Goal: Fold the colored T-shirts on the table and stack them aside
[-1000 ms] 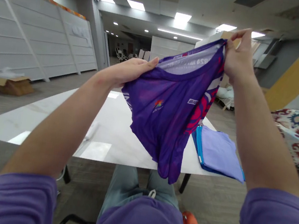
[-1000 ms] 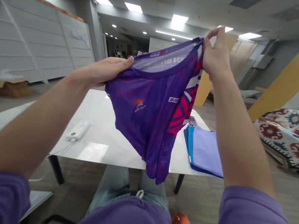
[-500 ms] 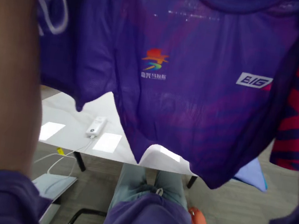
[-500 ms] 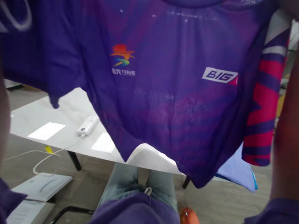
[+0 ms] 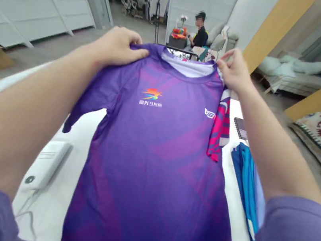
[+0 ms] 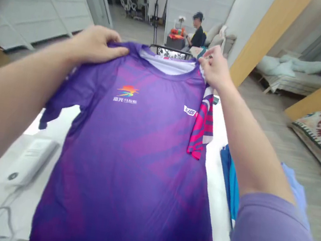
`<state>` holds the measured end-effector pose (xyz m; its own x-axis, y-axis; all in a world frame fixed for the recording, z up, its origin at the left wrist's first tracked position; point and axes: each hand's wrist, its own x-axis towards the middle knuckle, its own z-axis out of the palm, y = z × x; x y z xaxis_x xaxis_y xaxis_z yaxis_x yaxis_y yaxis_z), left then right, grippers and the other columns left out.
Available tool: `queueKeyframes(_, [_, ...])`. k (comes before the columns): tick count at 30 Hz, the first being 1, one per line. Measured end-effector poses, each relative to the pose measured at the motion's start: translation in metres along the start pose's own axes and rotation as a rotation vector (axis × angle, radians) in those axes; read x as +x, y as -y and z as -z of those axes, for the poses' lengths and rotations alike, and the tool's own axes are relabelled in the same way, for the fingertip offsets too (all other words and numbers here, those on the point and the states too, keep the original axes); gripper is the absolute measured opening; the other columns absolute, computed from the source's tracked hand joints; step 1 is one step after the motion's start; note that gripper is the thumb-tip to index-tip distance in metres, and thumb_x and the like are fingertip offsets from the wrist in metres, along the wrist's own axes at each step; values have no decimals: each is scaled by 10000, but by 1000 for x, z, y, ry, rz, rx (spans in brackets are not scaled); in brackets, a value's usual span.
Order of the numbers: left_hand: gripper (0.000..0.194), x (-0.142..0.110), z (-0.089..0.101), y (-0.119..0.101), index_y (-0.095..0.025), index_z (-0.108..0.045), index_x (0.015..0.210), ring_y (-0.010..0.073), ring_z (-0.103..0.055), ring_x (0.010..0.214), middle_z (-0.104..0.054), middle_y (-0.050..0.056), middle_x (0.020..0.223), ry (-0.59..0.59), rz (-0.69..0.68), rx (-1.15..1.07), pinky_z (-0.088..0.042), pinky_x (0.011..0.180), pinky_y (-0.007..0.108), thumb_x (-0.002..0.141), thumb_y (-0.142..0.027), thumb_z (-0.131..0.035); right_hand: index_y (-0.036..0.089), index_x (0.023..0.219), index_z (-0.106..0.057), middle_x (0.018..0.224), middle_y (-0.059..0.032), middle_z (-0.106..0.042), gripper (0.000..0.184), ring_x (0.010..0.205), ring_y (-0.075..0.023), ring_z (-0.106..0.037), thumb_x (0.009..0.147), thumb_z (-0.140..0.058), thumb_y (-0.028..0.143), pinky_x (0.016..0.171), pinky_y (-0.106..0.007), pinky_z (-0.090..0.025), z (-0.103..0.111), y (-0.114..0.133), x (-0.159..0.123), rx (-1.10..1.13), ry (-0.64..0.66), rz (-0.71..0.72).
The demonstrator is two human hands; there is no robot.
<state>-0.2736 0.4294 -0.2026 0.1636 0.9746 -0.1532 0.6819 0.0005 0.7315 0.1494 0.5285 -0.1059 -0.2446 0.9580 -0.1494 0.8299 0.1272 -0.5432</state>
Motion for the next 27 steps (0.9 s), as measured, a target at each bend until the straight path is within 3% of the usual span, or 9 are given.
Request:
queueKeyframes(2, [445, 0, -60, 19, -86, -749, 1144, 289, -646, 1400, -796, 68, 1214, 66, 127, -98, -407, 1342, 446, 1039, -518, -740, 193, 1253, -644, 767, 65, -645, 242, 777, -136, -614, 1107, -792, 316, 945, -303, -528, -34, -38, -10, -146, 1, -85])
queueKeyframes(4, [424, -6, -120, 31, -133, -730, 1187, 324, -546, 1530, -748, 119, 1359, 67, 233, -175, -340, 1400, 480, 995, -507, -789, 190, 1342, -633, 1092, -69, -752, 298, 1060, -226, -717, 1158, -684, 419, 1096, -415, -556, -67, -68, -30, -333, 51, -147])
queueKeyframes(6, [474, -19, -171, 33, -148, -706, 1300, 374, -434, 1631, -629, 183, 1551, 16, 305, -179, -259, 1430, 567, 1008, -519, -752, 185, 1414, -624, 1405, -181, -693, 352, 1307, -335, -687, 1183, -576, 446, 1197, -560, -535, -91, -84, -60, -499, 168, -184])
queueKeyframes(10, [642, -67, -229, 6, -153, -629, 1496, 502, -380, 1652, -446, 285, 1742, 31, 314, -66, -238, 1378, 719, 1056, -619, -598, 208, 1459, -652, 1548, -248, -608, 453, 1425, -468, -616, 1132, -583, 514, 1199, -663, -532, -98, -86, -131, -690, 431, -172])
queueKeyframes(14, [841, -119, -245, -19, -193, -544, 1636, 482, -317, 1721, -408, 269, 1810, 186, 259, -51, -222, 1399, 720, 1047, -789, -467, 214, 1529, -598, 1419, -207, -727, 539, 1251, -393, -739, 1072, -699, 479, 1068, -490, -613, -68, -99, -172, -632, 529, -346])
queueKeyframes(18, [878, -150, -243, -11, -172, -500, 1713, 425, -209, 1794, -358, 233, 1864, 271, 261, -47, -158, 1451, 675, 1065, -757, -401, 197, 1496, -611, 1181, -100, -844, 533, 983, -253, -795, 994, -779, 256, 894, -324, -606, -33, -124, -168, -427, 671, -483])
queueKeyframes(20, [865, -161, -236, -9, -166, -489, 1735, 394, -186, 1809, -351, 213, 1875, 263, 243, -30, -122, 1472, 647, 1079, -720, -383, 186, 1430, -665, 1179, -99, -851, 430, 976, -233, -793, 1005, -725, 209, 882, -304, -588, -22, -127, -163, -442, 644, -474])
queueKeyframes(24, [873, -197, -213, -37, -150, -445, 1775, 351, -173, 1819, -318, 200, 1893, 199, 191, -1, -119, 1493, 602, 1102, -697, -343, 187, 1316, -726, 1233, -135, -838, 358, 1067, -261, -787, 1059, -705, 436, 933, -328, -579, -19, -109, -170, -543, 543, -392])
queueKeyframes(27, [874, -245, -196, -77, -217, -418, 1805, 326, -189, 1817, -337, 155, 1894, 254, 158, -18, -150, 1506, 565, 1092, -722, -382, 216, 1132, -777, 1183, -127, -838, 415, 1071, -284, -781, 987, -778, 605, 916, -332, -573, -27, -94, -185, -640, 764, -330])
